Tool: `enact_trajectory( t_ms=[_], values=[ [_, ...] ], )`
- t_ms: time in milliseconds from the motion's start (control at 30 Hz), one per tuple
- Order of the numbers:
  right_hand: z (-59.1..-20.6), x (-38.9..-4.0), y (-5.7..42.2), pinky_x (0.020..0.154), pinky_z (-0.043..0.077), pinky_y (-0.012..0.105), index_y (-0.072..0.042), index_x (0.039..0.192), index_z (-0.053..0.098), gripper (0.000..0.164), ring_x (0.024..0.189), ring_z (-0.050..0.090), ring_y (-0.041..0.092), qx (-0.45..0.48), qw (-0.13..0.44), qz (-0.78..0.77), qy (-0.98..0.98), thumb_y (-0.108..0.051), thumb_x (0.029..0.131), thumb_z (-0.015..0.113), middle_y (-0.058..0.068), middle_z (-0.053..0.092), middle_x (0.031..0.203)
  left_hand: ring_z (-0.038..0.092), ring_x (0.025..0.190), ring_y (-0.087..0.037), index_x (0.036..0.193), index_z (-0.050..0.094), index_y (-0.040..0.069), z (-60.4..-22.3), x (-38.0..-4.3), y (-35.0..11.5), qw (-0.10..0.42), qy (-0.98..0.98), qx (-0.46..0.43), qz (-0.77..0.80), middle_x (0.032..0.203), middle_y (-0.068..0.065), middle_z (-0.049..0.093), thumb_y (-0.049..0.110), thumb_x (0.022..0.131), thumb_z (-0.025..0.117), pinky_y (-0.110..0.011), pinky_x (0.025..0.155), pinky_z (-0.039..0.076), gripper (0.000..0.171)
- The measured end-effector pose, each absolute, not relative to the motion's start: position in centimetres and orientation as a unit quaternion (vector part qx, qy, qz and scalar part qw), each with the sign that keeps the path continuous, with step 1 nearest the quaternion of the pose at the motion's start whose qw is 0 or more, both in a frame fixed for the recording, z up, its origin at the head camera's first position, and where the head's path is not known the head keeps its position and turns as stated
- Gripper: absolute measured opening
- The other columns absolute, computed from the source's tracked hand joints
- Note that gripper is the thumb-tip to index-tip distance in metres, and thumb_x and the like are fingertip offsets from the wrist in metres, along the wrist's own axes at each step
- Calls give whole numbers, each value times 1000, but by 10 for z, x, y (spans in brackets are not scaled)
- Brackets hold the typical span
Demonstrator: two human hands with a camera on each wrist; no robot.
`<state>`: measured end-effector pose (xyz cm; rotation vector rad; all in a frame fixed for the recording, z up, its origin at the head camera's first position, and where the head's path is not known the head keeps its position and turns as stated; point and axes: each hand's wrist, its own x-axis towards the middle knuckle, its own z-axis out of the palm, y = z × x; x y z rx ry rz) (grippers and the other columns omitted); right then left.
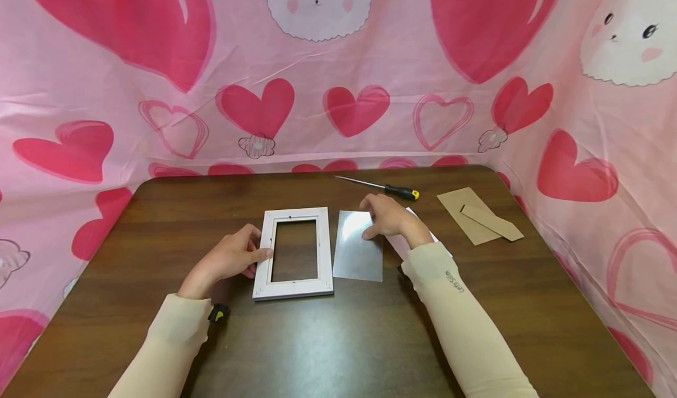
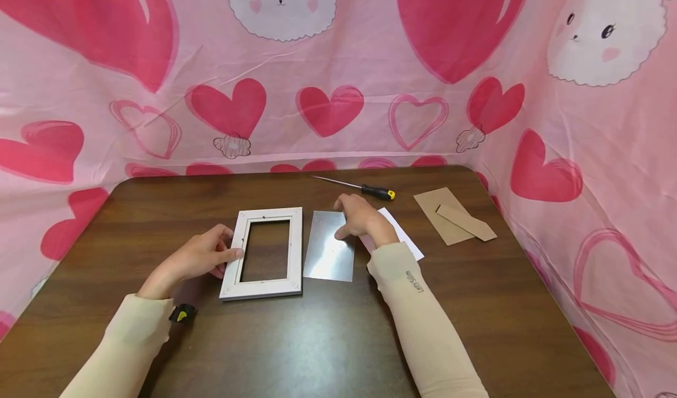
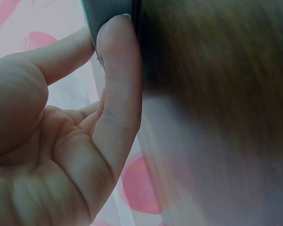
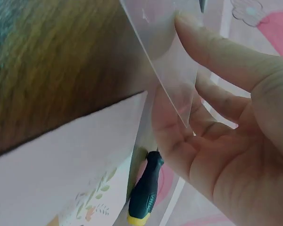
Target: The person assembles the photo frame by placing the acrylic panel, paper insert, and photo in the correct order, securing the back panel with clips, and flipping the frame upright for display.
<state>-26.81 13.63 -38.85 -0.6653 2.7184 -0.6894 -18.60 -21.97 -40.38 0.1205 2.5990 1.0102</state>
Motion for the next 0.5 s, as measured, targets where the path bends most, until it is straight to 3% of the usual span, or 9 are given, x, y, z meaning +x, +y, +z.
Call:
enact_trajectory(
  t_ms=[233, 500],
  values=[
    [-387, -267, 148, 84, 47, 42, -10, 121, 60, 47, 96, 52, 25, -227, 130, -279, 924, -15, 78, 80, 10, 60, 108, 61, 61, -20, 123, 42, 2, -403, -186, -219, 178, 912, 43, 366, 87, -13, 54, 34, 86, 72, -35, 58, 56, 57],
    [-382, -263, 155, 63, 57, 35, -13, 120, 57, 37, 73, 62, 25, -201, 151, -362, 897, -9, 86, 71, 10, 58, 90, 61, 61, -20, 123, 42, 4, -404, -187, -219, 182, 915, 39, 357, 87, -13, 54, 35, 86, 72, -34, 58, 56, 57]
  ],
)
